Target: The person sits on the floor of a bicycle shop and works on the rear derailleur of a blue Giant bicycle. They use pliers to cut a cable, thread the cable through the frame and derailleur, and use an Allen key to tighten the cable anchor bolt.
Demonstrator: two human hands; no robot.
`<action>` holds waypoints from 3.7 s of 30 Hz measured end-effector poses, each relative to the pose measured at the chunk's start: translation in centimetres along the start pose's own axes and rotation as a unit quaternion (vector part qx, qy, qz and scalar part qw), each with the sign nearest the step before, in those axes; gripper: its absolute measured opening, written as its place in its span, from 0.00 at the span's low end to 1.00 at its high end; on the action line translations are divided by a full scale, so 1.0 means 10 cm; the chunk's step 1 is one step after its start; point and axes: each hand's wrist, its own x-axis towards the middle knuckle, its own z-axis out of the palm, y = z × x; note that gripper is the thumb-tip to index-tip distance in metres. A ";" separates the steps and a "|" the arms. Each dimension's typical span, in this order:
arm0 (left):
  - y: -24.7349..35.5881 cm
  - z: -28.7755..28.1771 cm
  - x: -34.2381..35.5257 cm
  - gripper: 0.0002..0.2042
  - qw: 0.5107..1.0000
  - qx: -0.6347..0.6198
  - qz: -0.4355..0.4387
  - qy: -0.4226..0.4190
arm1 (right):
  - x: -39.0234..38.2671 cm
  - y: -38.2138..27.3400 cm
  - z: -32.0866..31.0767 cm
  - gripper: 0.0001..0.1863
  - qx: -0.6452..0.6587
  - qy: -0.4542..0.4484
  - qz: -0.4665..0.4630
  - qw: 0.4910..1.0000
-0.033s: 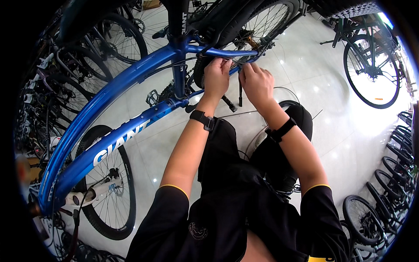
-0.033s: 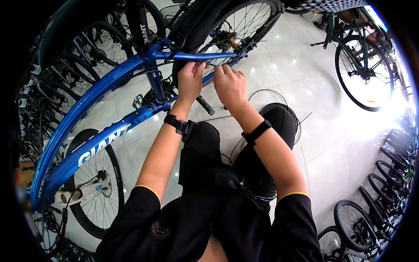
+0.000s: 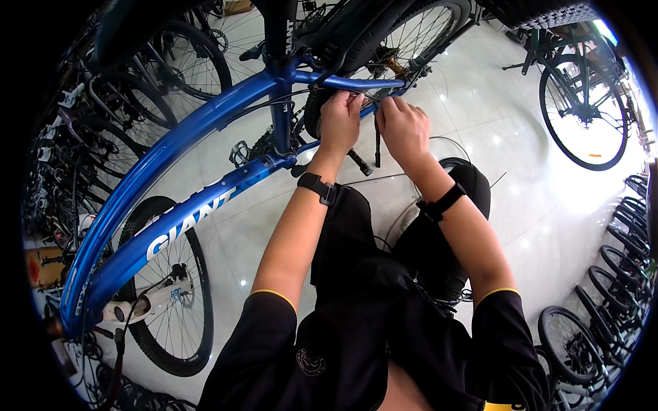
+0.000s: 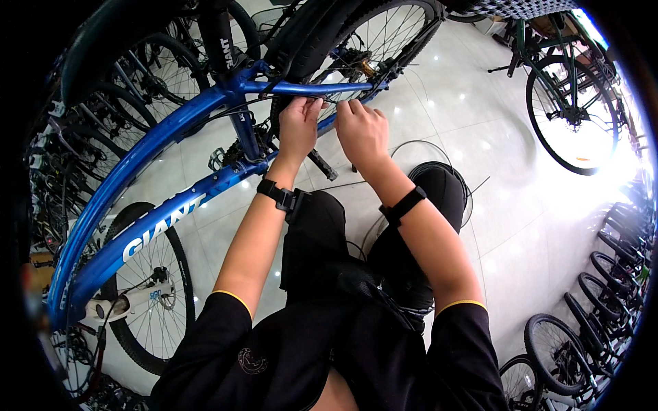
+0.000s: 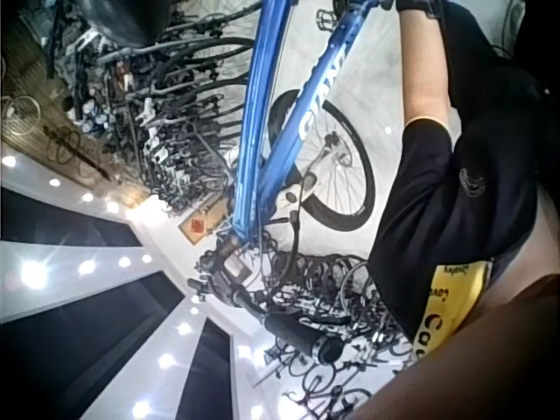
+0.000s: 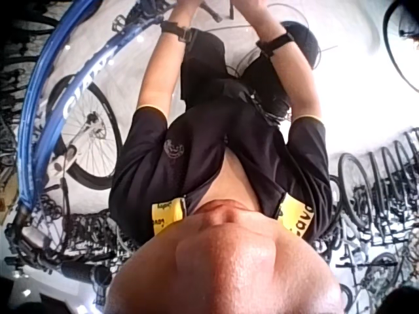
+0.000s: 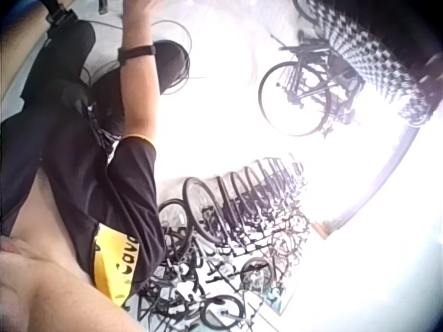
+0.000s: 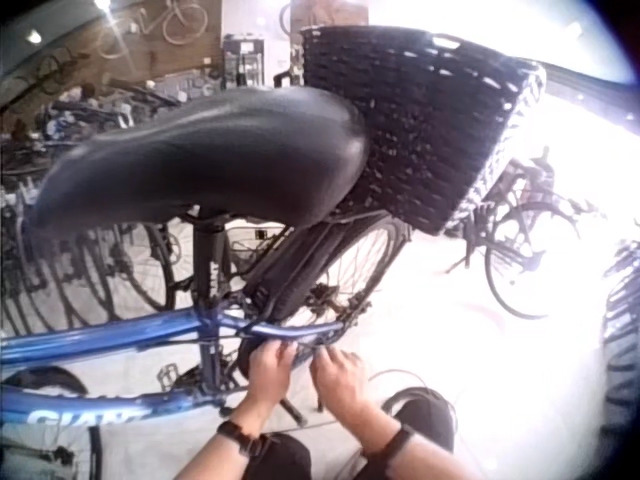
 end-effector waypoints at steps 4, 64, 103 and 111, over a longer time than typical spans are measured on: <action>0.04 -0.09 0.04 0.08 0.986 0.162 0.034 -0.035 | 0.12 0.08 0.02 0.04 0.004 -0.027 -0.016 0.999; 0.02 -0.20 -0.09 0.07 0.940 -0.171 -0.273 -0.115 | -0.11 0.28 0.17 0.04 0.584 -0.229 0.234 0.743; 0.14 -0.21 -0.25 0.08 0.949 -0.147 -0.252 -0.123 | -0.12 0.05 0.03 0.08 0.571 -0.295 0.444 0.624; 0.07 -0.23 -0.16 0.07 0.925 -0.190 -0.269 -0.191 | -0.19 0.00 0.00 0.07 0.595 -0.252 0.412 0.643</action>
